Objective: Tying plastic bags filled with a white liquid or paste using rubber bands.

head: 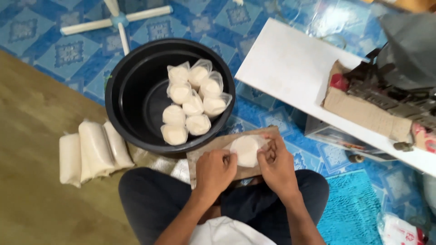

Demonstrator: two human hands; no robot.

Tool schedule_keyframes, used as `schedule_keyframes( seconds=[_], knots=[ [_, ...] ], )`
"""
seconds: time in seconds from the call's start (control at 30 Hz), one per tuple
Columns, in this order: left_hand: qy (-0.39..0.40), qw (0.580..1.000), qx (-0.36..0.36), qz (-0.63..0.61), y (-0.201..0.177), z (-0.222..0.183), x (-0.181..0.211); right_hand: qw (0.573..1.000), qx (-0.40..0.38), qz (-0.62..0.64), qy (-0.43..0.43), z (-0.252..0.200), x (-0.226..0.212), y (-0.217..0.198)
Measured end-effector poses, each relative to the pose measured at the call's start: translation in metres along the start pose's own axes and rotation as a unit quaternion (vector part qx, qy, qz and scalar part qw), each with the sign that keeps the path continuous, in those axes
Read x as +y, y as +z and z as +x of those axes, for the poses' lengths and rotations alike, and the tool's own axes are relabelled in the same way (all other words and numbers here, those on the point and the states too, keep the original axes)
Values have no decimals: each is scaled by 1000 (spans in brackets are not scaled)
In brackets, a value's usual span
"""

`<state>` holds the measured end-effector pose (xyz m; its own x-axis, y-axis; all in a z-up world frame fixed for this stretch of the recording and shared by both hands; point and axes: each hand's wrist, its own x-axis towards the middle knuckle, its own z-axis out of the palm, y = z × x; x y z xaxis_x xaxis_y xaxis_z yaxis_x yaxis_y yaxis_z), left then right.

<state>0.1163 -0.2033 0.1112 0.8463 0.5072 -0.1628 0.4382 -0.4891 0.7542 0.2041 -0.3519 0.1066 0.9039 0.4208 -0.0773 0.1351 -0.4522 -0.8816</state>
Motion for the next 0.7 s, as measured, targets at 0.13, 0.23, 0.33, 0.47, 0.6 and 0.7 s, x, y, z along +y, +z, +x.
schedule_keyframes(
  seconds=[0.13, 0.23, 0.33, 0.47, 0.6, 0.7],
  knots=[
    [91, 993, 72, -20, 0, -8, -6, 996, 57, 0, -67, -5, 6, 8],
    [106, 993, 51, -19, -3, -9, -12, 993, 59, 77, -59, -4, 18, 13],
    [170, 980, 76, -67, -6, -9, -12, 986, 69, 132, -74, -5, 26, 13],
    [279, 951, 44, -123, -2, 3, -18, 977, 57, 198, -53, -4, 36, 13],
    [267, 954, -46, -128, 3, 16, -21, 977, 51, 204, -42, -2, 35, 11],
    [172, 962, -53, -207, 11, 21, -26, 975, 47, 212, -43, 1, 41, 7]
  ],
)
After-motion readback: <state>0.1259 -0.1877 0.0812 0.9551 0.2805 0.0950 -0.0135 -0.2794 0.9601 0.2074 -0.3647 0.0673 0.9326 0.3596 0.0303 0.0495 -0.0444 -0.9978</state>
